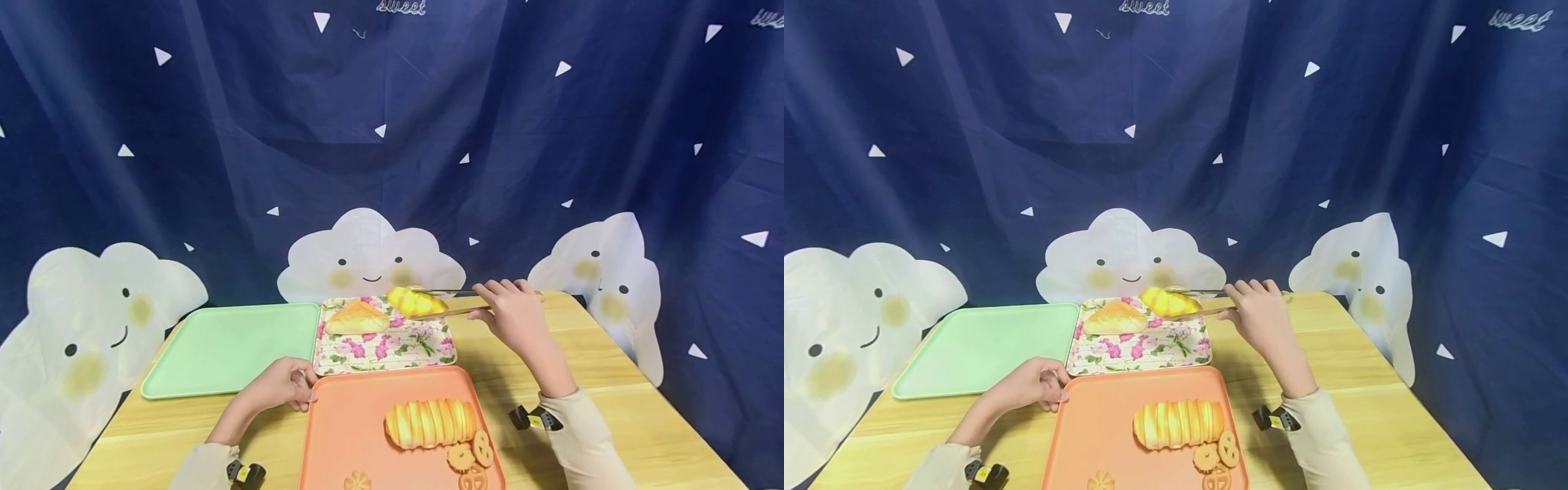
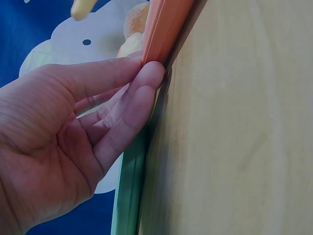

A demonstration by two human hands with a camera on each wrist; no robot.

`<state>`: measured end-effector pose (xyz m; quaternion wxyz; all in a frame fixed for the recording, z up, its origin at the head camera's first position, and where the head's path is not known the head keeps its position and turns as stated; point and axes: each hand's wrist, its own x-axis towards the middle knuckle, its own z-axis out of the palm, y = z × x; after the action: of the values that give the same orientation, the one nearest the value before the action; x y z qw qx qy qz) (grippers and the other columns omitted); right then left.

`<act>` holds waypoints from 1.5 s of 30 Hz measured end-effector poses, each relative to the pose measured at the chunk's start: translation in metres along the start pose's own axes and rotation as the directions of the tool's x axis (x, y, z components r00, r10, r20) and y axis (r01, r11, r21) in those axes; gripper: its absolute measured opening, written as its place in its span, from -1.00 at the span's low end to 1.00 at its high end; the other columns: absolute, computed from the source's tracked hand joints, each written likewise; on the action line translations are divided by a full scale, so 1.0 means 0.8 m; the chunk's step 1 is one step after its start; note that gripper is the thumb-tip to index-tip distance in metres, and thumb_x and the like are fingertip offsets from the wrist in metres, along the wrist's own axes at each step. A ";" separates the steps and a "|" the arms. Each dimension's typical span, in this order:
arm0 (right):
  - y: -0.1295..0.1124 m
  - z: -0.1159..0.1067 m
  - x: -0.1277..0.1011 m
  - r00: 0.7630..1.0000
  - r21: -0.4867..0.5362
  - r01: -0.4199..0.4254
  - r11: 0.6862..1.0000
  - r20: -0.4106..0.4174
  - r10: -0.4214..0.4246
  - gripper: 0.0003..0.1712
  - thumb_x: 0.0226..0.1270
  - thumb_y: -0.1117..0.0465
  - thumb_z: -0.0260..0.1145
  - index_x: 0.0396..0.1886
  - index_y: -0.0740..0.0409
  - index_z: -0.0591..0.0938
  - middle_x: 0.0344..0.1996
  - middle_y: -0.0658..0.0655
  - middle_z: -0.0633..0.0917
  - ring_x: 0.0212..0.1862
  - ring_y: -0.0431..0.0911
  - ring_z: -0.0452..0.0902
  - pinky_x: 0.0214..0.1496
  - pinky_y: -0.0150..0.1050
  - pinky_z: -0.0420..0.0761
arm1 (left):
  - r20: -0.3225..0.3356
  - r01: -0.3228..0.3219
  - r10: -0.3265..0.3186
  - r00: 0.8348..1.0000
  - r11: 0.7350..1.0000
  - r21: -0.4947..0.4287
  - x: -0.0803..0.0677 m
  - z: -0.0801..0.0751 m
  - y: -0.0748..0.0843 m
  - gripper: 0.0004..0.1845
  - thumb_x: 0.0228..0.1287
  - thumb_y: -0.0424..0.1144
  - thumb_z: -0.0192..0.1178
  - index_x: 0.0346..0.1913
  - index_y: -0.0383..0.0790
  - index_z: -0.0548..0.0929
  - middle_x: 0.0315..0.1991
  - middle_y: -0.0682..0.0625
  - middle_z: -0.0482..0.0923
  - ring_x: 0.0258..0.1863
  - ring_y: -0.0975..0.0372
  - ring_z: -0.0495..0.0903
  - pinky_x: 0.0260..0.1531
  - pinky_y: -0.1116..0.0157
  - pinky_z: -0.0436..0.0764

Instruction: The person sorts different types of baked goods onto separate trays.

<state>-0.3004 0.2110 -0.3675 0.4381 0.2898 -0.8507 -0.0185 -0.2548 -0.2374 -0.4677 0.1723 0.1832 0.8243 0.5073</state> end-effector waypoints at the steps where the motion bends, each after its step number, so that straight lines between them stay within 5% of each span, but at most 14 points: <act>1: 0.000 0.004 -0.001 1.000 -0.003 0.000 1.000 0.010 0.000 -0.40 -0.13 -0.09 0.64 -0.14 0.21 0.77 -0.33 0.16 0.78 -0.31 0.09 0.66 -0.24 -0.02 0.51 | 0.001 0.000 0.000 1.000 1.000 0.000 0.000 0.000 0.000 -0.84 0.22 -0.47 0.37 -0.23 -0.50 0.61 -0.50 -0.26 0.70 -0.54 0.07 0.73 -0.49 0.22 0.76; 18: -0.002 0.037 -0.015 0.983 -0.014 -0.046 0.999 0.178 0.048 -0.43 -0.17 -0.07 0.67 -0.20 0.18 0.75 -0.42 0.12 0.72 -0.35 0.08 0.61 -0.27 -0.04 0.45 | -0.012 0.011 -0.011 1.000 1.000 -0.015 0.000 0.001 -0.001 -0.86 0.21 -0.48 0.37 -0.24 -0.48 0.62 -0.50 -0.25 0.71 -0.54 0.11 0.72 -0.50 0.22 0.75; 45: 0.002 0.058 -0.024 0.968 0.028 -0.057 0.998 0.245 0.049 -0.45 -0.16 -0.07 0.64 -0.21 0.15 0.73 -0.38 0.09 0.72 -0.31 0.08 0.61 -0.19 -0.01 0.48 | -0.010 0.007 -0.007 1.000 1.000 -0.004 0.001 0.001 -0.003 -0.88 0.22 -0.50 0.34 -0.25 -0.49 0.61 -0.50 -0.23 0.72 -0.55 0.16 0.70 -0.51 0.25 0.74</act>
<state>-0.3278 0.2121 -0.4096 0.3255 0.2701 -0.9058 -0.0273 -0.2554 -0.2372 -0.4705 0.1704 0.1777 0.8248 0.5091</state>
